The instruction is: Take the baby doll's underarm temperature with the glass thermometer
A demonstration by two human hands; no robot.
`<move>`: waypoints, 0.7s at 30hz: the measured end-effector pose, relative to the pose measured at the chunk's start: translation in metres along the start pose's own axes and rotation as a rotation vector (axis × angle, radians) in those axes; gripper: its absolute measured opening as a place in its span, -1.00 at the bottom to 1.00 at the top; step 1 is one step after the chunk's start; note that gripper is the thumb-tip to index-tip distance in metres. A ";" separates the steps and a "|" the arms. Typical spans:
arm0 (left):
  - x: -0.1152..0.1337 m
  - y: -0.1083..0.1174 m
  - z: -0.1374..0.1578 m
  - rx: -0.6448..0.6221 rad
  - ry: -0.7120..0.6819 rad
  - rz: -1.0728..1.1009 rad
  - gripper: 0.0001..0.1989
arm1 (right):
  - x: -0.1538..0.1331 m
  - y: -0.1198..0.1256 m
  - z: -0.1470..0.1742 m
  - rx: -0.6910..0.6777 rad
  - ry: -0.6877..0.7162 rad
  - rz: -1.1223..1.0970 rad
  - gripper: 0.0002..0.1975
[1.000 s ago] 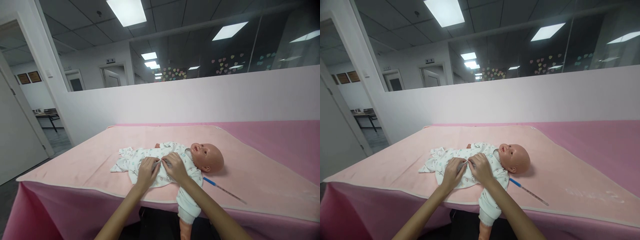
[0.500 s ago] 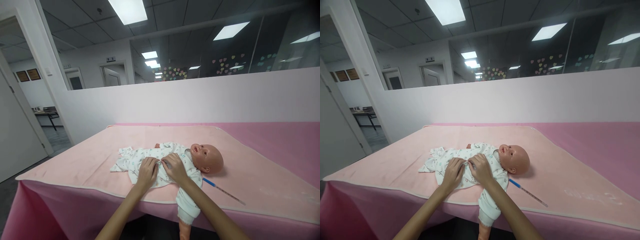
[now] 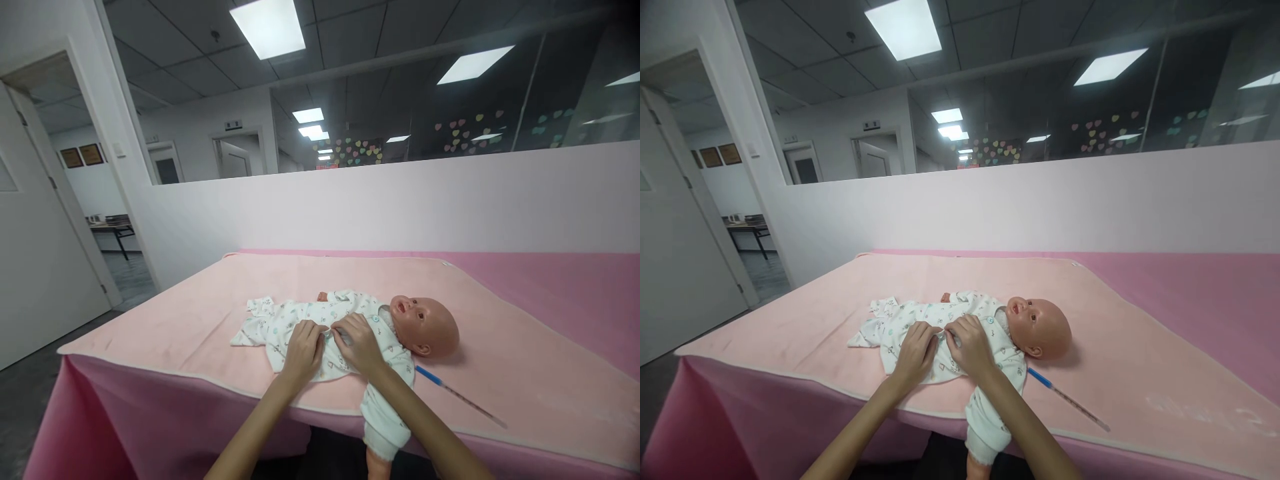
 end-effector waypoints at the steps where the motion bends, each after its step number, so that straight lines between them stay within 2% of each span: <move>1: 0.000 0.000 0.000 -0.001 0.001 -0.004 -0.81 | 0.000 0.000 0.000 -0.003 -0.002 0.000 -0.89; 10: -0.004 -0.002 -0.001 0.017 -0.021 -0.010 -0.82 | 0.001 0.000 -0.001 0.021 0.006 0.012 -0.89; 21: -0.002 0.004 -0.003 0.040 0.020 0.109 -0.87 | 0.001 0.000 -0.002 0.030 0.011 0.055 -0.89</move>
Point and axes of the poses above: each hand's wrist, its own z-axis away from the middle knuckle, its own y-axis out of the back of the hand, x = y × z, the point moved 1 cm from there along -z, towards the middle knuckle, and after that the axes turned 9 degrees about -x, right-handed, at the moved point
